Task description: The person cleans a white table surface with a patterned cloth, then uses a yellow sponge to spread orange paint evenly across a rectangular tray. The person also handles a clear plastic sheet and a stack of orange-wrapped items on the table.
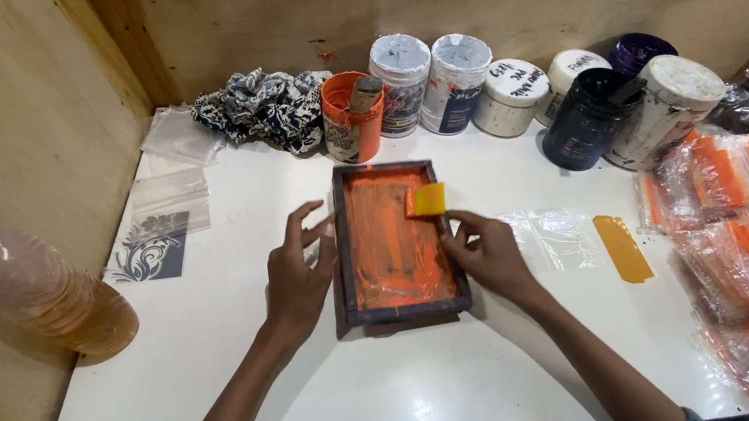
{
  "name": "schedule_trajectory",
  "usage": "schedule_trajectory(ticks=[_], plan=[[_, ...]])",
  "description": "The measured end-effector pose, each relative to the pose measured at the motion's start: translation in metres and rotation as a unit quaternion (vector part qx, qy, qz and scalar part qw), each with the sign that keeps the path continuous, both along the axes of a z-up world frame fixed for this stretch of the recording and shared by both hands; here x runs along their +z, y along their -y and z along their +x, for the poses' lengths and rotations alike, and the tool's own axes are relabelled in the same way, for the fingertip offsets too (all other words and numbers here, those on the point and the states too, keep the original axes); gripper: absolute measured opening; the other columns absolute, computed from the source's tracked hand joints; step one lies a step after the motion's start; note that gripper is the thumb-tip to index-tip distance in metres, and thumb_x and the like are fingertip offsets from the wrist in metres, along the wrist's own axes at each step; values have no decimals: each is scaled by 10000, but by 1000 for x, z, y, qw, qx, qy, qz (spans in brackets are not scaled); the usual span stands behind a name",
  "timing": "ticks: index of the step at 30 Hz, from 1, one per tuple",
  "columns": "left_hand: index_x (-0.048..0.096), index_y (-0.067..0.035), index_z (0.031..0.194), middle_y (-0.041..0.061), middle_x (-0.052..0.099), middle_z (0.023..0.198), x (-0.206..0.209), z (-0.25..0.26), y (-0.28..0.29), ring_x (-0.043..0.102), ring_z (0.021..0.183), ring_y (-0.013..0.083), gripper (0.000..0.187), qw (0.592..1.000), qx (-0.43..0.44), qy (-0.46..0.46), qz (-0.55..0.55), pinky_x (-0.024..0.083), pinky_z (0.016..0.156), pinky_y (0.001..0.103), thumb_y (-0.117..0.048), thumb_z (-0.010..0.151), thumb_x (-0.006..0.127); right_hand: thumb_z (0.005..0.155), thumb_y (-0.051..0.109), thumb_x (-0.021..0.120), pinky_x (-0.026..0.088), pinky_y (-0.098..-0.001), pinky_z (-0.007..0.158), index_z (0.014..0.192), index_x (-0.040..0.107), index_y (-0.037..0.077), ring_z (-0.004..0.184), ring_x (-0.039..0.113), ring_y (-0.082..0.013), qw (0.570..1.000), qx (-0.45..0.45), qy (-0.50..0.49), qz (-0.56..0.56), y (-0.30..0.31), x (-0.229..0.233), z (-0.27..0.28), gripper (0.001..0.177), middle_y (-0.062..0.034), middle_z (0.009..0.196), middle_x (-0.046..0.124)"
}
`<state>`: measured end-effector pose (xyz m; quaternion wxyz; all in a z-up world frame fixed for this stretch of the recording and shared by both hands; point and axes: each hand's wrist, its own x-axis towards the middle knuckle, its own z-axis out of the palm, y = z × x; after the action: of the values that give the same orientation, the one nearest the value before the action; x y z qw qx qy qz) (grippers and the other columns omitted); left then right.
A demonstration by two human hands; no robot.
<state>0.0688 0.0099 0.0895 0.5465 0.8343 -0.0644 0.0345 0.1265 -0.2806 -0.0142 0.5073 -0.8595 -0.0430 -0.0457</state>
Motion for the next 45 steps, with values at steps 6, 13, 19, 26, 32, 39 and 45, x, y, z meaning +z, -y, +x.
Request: schedule_trajectory(ticks=[6, 13, 19, 26, 32, 39, 45], plan=[[500, -54, 1390, 198, 693, 1320, -33, 17, -5, 623, 1268, 365, 360, 994, 17, 97, -54, 440, 1087, 552, -220, 1077, 440, 884, 86, 726, 490, -285, 346, 1209, 703, -8, 420, 608, -172, 996, -26, 15, 79, 34, 31, 16, 338, -61, 624, 592], [565, -127, 1335, 88, 697, 1272, -66, 30, -10, 625, 1268, 292, 297, 993, -35, 74, 84, 415, 1145, 483, -198, 1064, 467, 903, 59, 685, 370, -232, 277, 1181, 698, -37, 350, 453, -100, 988, -95, 7, 122, 55, 63, 3, 294, -41, 614, 546], [563, -139, 1377, 91, 669, 1317, -74, 32, -5, 603, 1307, 275, 331, 990, -74, 57, 106, 374, 1183, 486, -193, 1065, 467, 876, 79, 730, 445, -278, 298, 1183, 721, 2, 411, 531, -125, 992, -84, -22, 86, 53, 10, 12, 317, -54, 661, 583], [486, -83, 1442, 181, 618, 1370, -53, 22, -7, 546, 1363, 356, 400, 995, -66, 14, 71, 358, 1179, 556, -224, 1072, 429, 859, 91, 754, 569, -339, 461, 1232, 714, -8, 503, 683, -247, 999, -26, 19, -25, 12, 9, -5, 388, -135, 628, 647], [491, -85, 1440, 196, 633, 1341, -53, 20, -5, 545, 1352, 389, 411, 994, -70, 29, 73, 362, 1162, 579, -221, 1053, 505, 866, 66, 734, 552, -352, 438, 1263, 674, -56, 473, 660, -243, 999, -6, 32, -15, 2, -8, -7, 420, -154, 623, 628], [467, -52, 1444, 243, 627, 1328, -51, 19, -6, 557, 1334, 425, 456, 993, -80, 35, 81, 361, 1155, 612, -231, 1031, 540, 877, 58, 721, 565, -355, 472, 1262, 677, -66, 517, 674, -253, 999, -2, 24, -27, -4, -4, -12, 407, -171, 627, 637], [471, -45, 1438, 246, 639, 1308, -50, 19, -5, 582, 1307, 425, 454, 991, -78, 51, 97, 376, 1143, 608, -220, 1027, 556, 881, 48, 721, 575, -356, 503, 1271, 667, -82, 539, 667, -250, 999, -3, 9, -33, -6, -5, -14, 414, -180, 642, 646]])
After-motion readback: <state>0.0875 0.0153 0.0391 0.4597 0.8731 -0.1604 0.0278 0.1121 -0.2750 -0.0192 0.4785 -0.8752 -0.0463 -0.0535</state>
